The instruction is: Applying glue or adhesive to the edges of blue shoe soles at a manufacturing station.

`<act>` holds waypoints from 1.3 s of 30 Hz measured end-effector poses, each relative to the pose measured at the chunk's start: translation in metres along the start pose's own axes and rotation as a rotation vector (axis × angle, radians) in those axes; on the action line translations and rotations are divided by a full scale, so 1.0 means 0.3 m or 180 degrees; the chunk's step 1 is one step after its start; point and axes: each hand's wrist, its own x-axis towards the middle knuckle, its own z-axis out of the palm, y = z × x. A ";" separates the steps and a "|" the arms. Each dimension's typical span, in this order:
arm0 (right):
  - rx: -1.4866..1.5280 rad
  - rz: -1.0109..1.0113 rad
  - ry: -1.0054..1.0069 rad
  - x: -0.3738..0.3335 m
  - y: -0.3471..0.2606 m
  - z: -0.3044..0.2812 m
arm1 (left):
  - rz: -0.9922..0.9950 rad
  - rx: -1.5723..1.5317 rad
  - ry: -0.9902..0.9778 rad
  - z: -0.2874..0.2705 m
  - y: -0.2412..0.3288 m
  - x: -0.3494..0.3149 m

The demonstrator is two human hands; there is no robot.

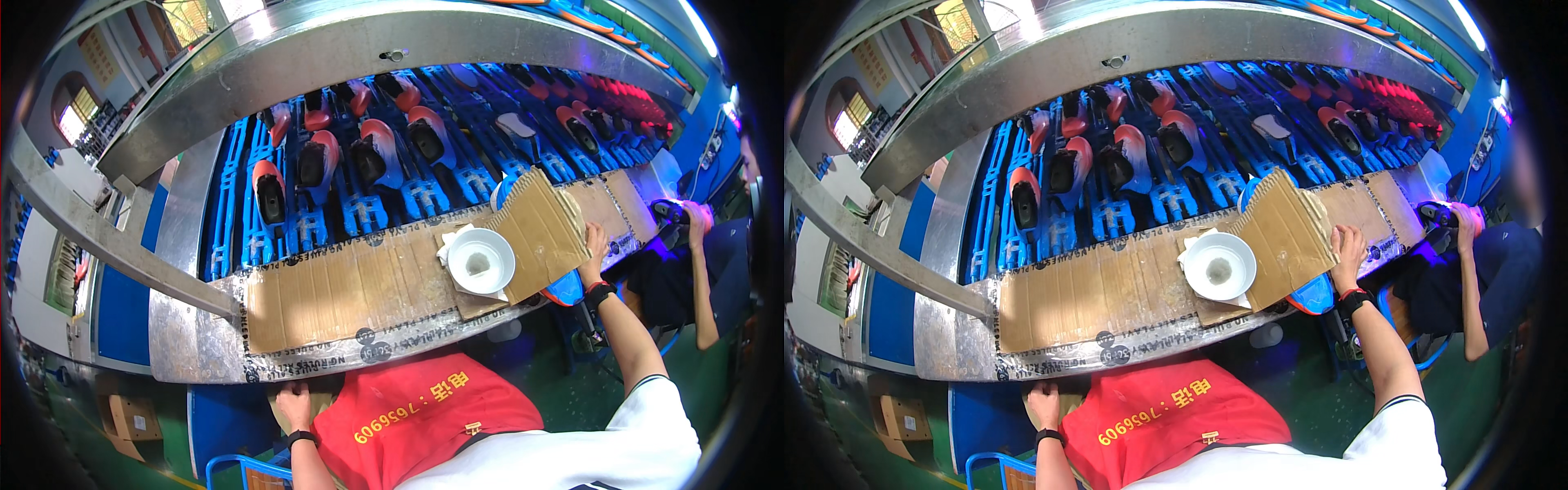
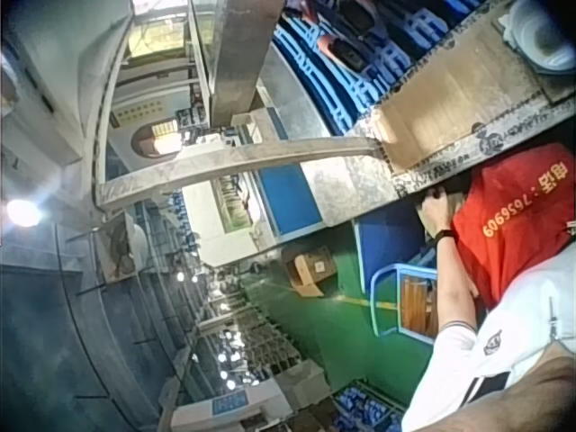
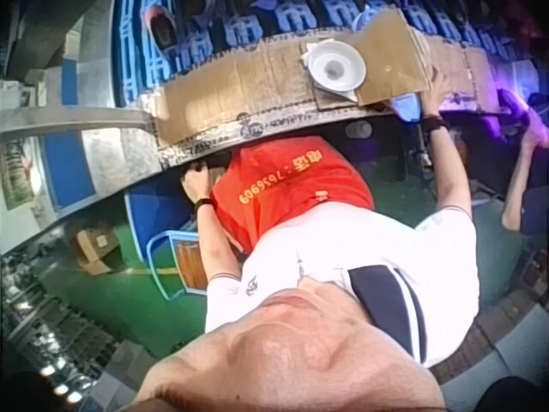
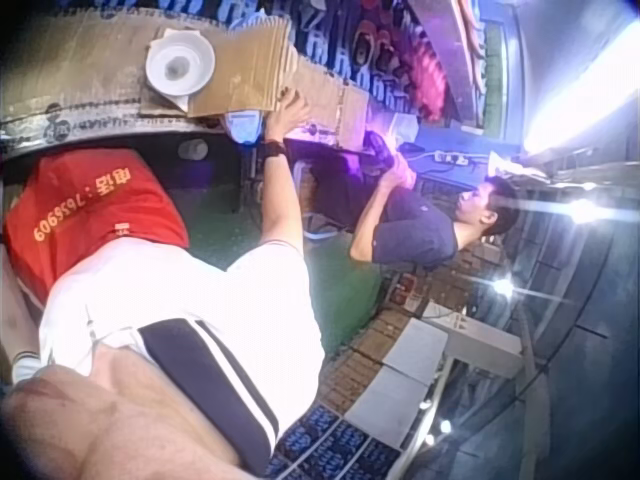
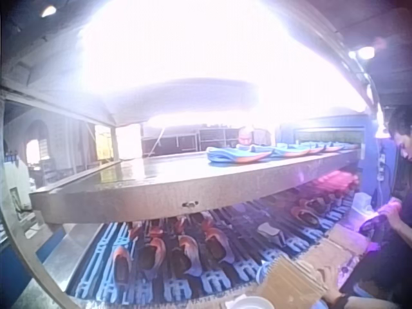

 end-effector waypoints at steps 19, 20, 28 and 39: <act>-0.0058 -0.0045 0.0054 0.001 -0.001 0.003 | 0.0075 -0.0060 0.0068 0.011 -0.017 0.000; -0.0056 -0.0046 0.0054 0.001 -0.006 -0.001 | 0.0050 -0.0079 0.0048 0.010 -0.017 0.000; 0.0007 -0.0117 0.0054 0.000 -0.007 -0.003 | 0.0113 -0.0076 0.0128 0.027 -0.041 0.002; -0.0001 -0.0134 0.0090 -0.002 -0.006 0.000 | 0.0040 -0.0052 0.0070 0.011 -0.020 0.000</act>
